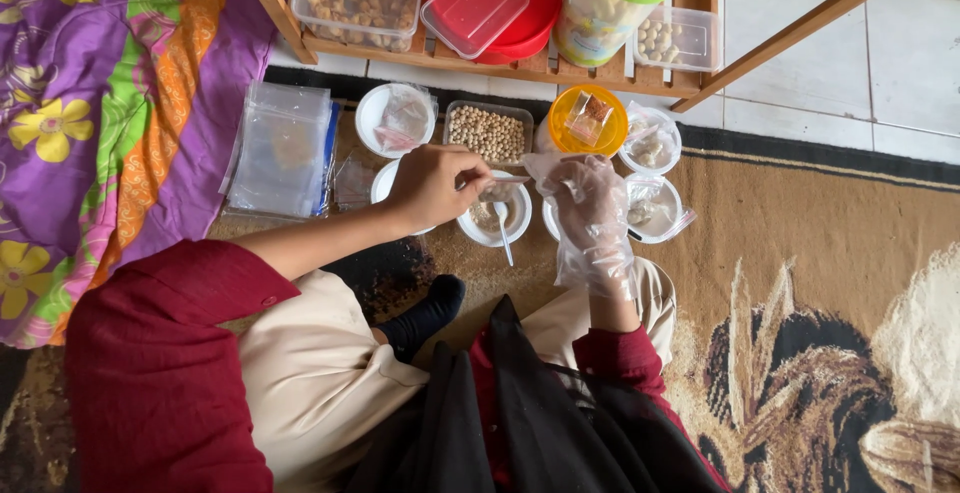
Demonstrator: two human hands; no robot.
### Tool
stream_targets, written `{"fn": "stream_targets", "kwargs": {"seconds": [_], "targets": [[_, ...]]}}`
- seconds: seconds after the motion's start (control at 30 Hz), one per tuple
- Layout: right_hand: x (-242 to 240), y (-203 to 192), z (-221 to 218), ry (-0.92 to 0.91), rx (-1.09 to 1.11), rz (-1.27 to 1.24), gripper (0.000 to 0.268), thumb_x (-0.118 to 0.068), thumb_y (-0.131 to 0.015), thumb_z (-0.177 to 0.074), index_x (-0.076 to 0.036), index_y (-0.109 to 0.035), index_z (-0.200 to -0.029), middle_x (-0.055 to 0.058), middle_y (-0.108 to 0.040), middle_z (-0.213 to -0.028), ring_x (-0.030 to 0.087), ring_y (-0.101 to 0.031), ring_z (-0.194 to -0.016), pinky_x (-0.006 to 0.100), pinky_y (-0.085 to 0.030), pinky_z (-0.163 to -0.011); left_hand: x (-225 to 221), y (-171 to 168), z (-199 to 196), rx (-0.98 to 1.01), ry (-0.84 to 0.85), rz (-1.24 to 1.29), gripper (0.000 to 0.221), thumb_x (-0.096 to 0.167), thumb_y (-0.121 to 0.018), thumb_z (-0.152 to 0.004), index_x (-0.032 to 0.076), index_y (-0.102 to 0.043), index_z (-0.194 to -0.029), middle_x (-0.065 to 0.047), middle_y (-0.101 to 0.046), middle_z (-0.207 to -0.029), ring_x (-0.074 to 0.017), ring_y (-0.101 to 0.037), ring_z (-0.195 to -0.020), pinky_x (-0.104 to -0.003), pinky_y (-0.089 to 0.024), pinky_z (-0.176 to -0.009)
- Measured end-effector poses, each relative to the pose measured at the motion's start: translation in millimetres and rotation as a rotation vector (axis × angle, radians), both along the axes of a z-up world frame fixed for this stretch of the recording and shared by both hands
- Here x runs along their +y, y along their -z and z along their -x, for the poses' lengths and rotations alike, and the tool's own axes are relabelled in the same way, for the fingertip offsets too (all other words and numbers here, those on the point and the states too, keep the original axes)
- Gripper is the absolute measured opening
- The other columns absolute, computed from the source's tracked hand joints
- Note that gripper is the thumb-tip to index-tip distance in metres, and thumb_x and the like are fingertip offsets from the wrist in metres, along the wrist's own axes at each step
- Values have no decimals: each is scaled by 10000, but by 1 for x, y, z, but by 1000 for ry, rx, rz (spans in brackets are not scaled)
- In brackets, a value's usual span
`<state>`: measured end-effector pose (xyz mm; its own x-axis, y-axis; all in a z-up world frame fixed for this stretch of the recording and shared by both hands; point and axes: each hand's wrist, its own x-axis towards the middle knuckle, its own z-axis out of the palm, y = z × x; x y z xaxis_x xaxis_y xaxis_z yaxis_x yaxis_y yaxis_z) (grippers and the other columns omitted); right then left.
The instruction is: A person is manually portioning and packing small food items like peanuts and powders into small plastic bags.
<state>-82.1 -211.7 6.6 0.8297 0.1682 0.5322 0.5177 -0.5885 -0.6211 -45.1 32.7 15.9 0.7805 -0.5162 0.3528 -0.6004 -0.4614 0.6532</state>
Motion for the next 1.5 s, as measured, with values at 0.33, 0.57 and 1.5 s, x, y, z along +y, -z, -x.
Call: {"fn": "stream_targets", "kwargs": {"seconds": [0.33, 0.57, 1.5], "targets": [[43, -1, 24, 194, 418, -402, 98, -76, -822, -878, -75, -726, -858, 81, -693, -709, 190, -668, -679, 361, -559, -697, -11, 29, -2, 361, 79, 28, 274, 280, -772, -897, 49, -730, -1039, -165, -751, -945, -333, -738, -918, -394, -617, -721], [55, -56, 28, 218, 548, -971, 170, -161, -808, -901, -58, -673, -910, -34, -616, -699, 27, -551, -665, 160, -439, -626, -21, 53, -11, 652, -28, 242, 320, 254, -856, -838, 29, -749, -1039, -109, -770, -900, -190, -740, -873, -333, -622, -753], [11, -19, 11, 145, 740, -822, 241, -123, -911, -773, -53, -730, -916, 30, -640, -761, 88, -615, -732, 253, -540, -739, -54, 64, -20, 863, 24, 474, 404, 215, -857, -846, 42, -678, -1164, -105, -734, -992, -139, -709, -916, -252, -622, -767]]}}
